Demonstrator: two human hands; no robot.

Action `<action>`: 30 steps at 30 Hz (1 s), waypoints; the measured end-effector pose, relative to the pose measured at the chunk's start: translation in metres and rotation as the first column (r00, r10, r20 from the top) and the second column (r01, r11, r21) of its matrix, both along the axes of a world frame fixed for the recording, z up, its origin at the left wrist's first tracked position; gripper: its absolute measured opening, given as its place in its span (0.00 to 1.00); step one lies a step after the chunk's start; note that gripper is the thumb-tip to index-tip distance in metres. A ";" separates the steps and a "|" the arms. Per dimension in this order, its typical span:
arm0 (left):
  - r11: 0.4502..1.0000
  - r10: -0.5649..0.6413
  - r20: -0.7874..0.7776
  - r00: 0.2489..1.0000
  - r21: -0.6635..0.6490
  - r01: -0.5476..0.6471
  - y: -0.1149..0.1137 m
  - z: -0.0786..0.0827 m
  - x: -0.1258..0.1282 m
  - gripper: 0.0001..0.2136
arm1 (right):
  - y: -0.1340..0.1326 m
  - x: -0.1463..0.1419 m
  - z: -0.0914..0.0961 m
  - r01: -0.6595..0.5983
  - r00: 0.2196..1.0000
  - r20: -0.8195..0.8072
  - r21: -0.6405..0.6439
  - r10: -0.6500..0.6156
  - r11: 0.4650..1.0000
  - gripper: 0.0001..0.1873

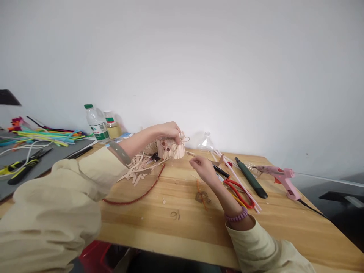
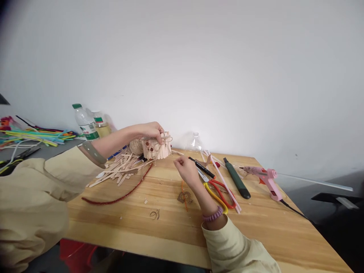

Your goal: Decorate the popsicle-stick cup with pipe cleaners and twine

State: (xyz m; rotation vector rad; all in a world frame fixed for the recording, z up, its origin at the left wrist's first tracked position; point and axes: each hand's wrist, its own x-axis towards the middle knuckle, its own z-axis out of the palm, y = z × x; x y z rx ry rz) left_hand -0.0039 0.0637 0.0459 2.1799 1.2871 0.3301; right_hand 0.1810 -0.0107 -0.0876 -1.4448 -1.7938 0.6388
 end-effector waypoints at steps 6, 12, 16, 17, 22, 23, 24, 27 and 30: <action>0.995 0.042 -0.108 0.993 0.094 -0.031 -0.007 -0.018 0.026 0.08 | 0.010 0.018 0.004 0.134 0.990 -0.060 0.036 -0.131 0.990 0.15; 0.996 0.033 -0.291 0.956 0.090 -0.007 -0.017 -0.049 0.050 0.12 | 0.015 0.024 -0.001 0.186 0.977 -0.111 0.007 -0.184 0.983 0.16; 0.995 -0.031 -0.385 0.922 0.072 0.064 -0.022 -0.064 0.057 0.12 | 0.016 0.011 -0.011 0.134 0.982 -0.123 -0.069 -0.142 0.989 0.17; 0.993 -0.056 -0.390 0.919 0.072 0.091 -0.023 -0.065 0.057 0.12 | 0.016 0.007 -0.013 0.117 0.985 -0.115 -0.086 -0.127 0.989 0.17; 0.969 -0.203 -0.318 0.926 0.070 0.237 -0.020 -0.061 0.049 0.12 | 0.015 0.007 -0.011 0.099 0.995 0.008 -0.088 -0.099 0.991 0.16; 0.962 -0.236 -0.295 0.926 0.064 0.266 -0.018 -0.058 0.045 0.12 | 0.014 0.010 -0.009 0.113 0.993 0.040 -0.071 -0.110 0.991 0.16; 0.954 -0.267 -0.271 0.925 0.060 0.293 -0.017 -0.056 0.039 0.12 | 0.014 0.014 -0.006 0.131 0.989 0.071 -0.049 -0.127 0.990 0.16; 0.940 -0.316 -0.207 0.926 0.062 0.335 -0.016 -0.050 0.019 0.10 | 0.012 0.023 0.000 0.194 0.969 0.144 0.044 -0.199 0.980 0.15; 0.949 -0.274 -0.163 0.948 0.111 0.294 -0.019 -0.050 0.000 0.07 | 0.011 0.027 0.003 0.238 0.948 0.178 0.147 -0.262 0.960 0.15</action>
